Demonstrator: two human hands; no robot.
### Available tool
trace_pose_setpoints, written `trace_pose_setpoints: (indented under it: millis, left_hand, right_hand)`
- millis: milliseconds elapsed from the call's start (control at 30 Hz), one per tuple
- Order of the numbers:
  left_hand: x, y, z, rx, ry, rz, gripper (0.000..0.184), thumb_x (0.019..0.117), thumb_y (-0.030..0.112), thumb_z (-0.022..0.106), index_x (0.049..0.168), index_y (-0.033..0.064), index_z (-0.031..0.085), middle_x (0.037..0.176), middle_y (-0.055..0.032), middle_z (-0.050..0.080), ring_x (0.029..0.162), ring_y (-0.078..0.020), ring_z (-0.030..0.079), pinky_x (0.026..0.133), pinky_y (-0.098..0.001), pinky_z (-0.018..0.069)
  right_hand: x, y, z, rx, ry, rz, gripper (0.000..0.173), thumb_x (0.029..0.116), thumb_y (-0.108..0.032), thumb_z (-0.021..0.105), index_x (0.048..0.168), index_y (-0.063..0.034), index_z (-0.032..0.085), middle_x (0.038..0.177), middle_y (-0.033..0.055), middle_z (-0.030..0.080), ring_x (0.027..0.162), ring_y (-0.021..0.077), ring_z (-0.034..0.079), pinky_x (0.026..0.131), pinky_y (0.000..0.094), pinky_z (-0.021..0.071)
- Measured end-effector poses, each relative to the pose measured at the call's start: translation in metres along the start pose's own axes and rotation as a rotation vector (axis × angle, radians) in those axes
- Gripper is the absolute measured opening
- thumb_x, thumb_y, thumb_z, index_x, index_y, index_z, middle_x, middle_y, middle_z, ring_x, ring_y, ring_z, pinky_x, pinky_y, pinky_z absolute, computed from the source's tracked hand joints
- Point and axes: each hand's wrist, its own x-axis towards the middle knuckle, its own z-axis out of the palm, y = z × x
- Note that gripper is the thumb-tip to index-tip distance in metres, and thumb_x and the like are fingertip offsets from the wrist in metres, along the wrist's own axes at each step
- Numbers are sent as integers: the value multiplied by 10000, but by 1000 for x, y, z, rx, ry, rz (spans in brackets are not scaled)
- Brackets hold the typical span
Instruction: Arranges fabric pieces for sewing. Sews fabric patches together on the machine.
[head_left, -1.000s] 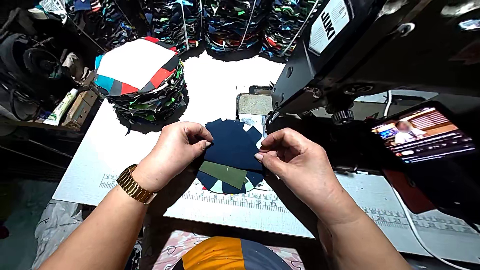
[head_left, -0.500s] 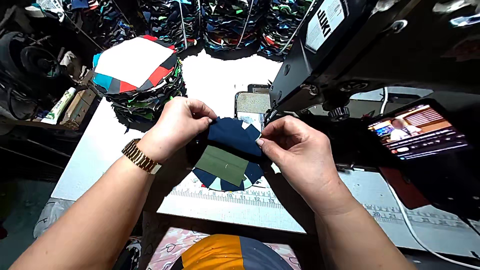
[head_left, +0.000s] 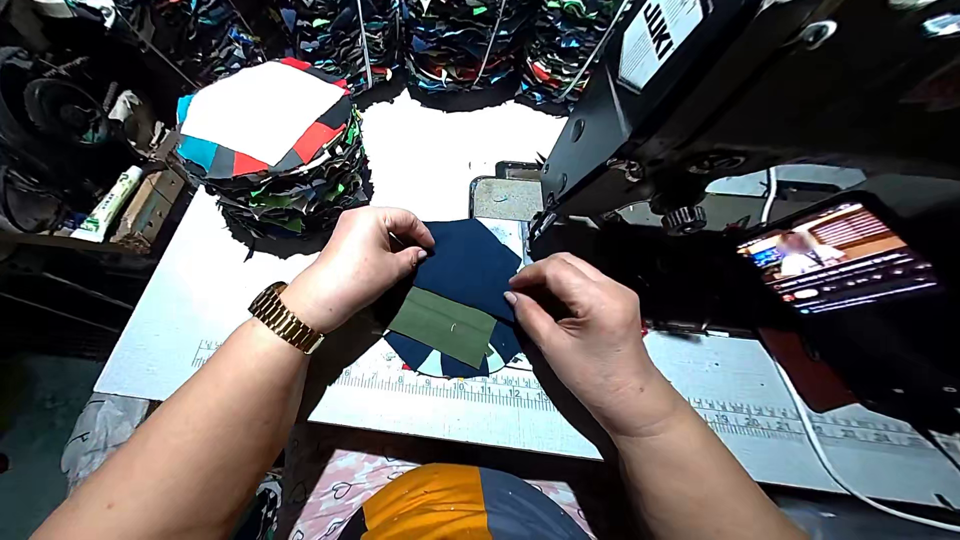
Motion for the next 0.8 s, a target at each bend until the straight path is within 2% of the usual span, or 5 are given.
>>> trace_pose_setpoints:
  millis: [167,400,567,800]
  left_hand:
    - [-2,-3,-1,-12,28,4,104,903,87,757,1006,100,762,916,-11,750,801,-58,706,768,-255,597]
    - [-5,-2,-1,-26,20,-2,101,889,94,779,986,102,752,874,4,739,744,-38,690,709,-221,590]
    - [-6,-3,3,6,37,39,87,878,81,780,956,88,743,879,-12,729,766,-55,686,737,-238,585]
    - [-7,-2,6,67,61,127,71,873,100,777,942,93,762,871,-11,675,809,-53,655,748,-203,554]
  right_hand:
    - [1,-1,-1,82,23,13,88,907,-47,675,979,-36,724,926,37,662,823,50,633,715,167,543]
    - [-3,0,-2,102,-24,-5,111,889,-17,675,981,-26,737,929,46,661,836,62,638,725,176,553]
    - [-4,-2,-1,62,-51,-14,124,891,-34,652,970,-50,746,919,32,655,845,62,628,727,174,536]
    - [-5,-4,-3,61,-55,-36,137,880,-14,645,966,-43,748,933,34,660,851,65,637,729,177,549]
